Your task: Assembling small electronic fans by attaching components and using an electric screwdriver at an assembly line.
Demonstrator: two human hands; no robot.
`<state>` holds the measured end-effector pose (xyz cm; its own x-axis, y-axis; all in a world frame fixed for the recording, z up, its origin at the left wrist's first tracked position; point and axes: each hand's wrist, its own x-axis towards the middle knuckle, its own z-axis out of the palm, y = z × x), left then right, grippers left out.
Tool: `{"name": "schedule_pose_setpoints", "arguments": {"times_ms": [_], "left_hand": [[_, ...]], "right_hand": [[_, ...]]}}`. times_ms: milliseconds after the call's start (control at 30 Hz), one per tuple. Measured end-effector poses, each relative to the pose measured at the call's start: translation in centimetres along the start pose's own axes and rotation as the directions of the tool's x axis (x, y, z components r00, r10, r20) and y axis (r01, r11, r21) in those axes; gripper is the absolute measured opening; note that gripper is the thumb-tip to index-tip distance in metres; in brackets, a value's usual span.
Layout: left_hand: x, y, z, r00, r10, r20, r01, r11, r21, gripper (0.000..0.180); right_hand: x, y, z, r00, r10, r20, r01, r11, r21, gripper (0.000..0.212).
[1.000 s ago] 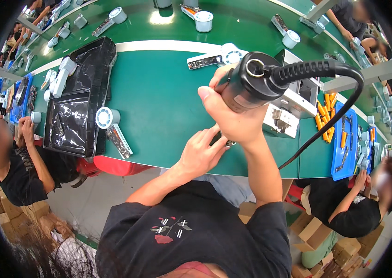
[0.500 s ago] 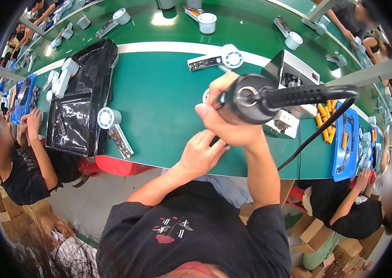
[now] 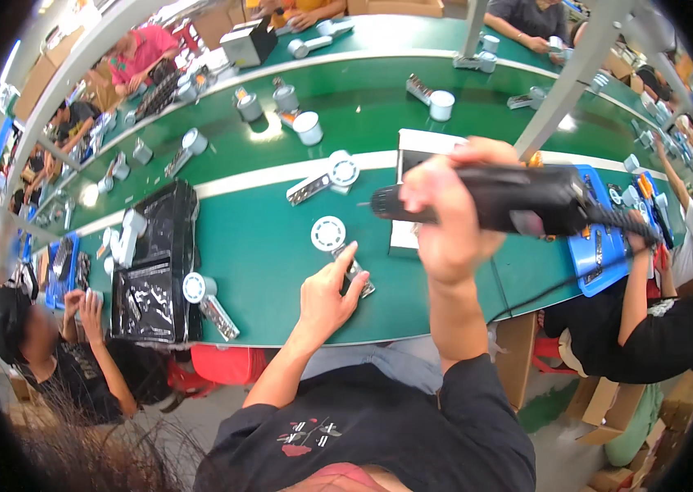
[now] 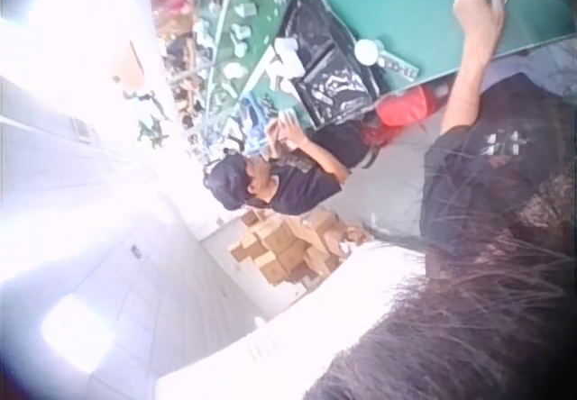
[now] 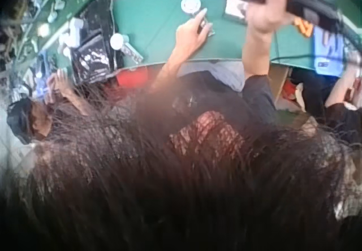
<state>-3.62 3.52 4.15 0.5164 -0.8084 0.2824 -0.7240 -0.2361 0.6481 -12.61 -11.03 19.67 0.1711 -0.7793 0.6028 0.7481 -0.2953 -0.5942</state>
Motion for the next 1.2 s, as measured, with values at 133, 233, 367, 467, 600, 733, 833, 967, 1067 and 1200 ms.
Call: {"name": "schedule_pose_setpoints", "arguments": {"times_ms": [133,233,367,467,600,733,833,967,1067,1200], "left_hand": [[0.4,0.2,1.2,0.996,-0.069,0.051,0.058,0.982,0.181,0.037],[0.4,0.3,0.5,0.978,-0.187,0.09,0.191,0.981,-0.042,0.031],[0.9,1.7,-4.6,0.936,-0.342,0.077,0.35,0.896,-0.272,0.024],[7.5,5.3,-7.2,0.999,0.004,-0.045,-0.009,0.996,-0.092,0.026],[21.4,5.5,-6.2,0.915,0.365,-0.172,-0.314,0.912,0.264,0.027],[35.3,-0.8,-2.0,0.911,0.391,0.133,-0.41,0.82,0.399,0.039],[42.5,-6.5,3.4,0.861,0.344,0.374,-0.5,0.712,0.494,0.03],[46.2,-14.0,7.0,0.817,0.333,0.471,-0.571,0.589,0.573,0.013],[46.7,-9.6,9.5,0.894,0.088,0.439,-0.386,0.649,0.655,0.013],[45.6,1.1,11.5,0.788,0.496,0.364,-0.614,0.594,0.519,0.042]], "right_hand": [[1.8,-3.4,-4.2,0.961,-0.247,-0.123,0.256,0.964,0.066,0.02],[3.5,-5.0,-7.2,0.937,-0.308,-0.167,0.316,0.948,0.025,0.017],[5.3,-5.5,-9.4,0.926,-0.286,-0.248,0.31,0.948,0.066,0.013],[6.1,-6.5,-11.1,0.913,-0.282,-0.294,0.322,0.942,0.095,0.013],[6.9,-6.9,-12.9,0.894,-0.306,-0.327,0.347,0.935,0.075,0.014],[7.0,-8.0,-13.8,0.857,-0.333,-0.393,0.37,0.929,0.018,0.013],[6.7,-8.7,-14.3,0.786,-0.407,-0.465,0.438,0.898,-0.046,0.013],[6.7,-9.1,-15.0,0.773,-0.41,-0.485,0.446,0.894,-0.045,0.013],[7.1,-8.9,-15.8,0.738,-0.427,-0.522,0.453,0.887,-0.085,0.015],[7.6,-8.2,-15.1,0.722,-0.416,-0.552,0.437,0.894,-0.103,0.016]]}}
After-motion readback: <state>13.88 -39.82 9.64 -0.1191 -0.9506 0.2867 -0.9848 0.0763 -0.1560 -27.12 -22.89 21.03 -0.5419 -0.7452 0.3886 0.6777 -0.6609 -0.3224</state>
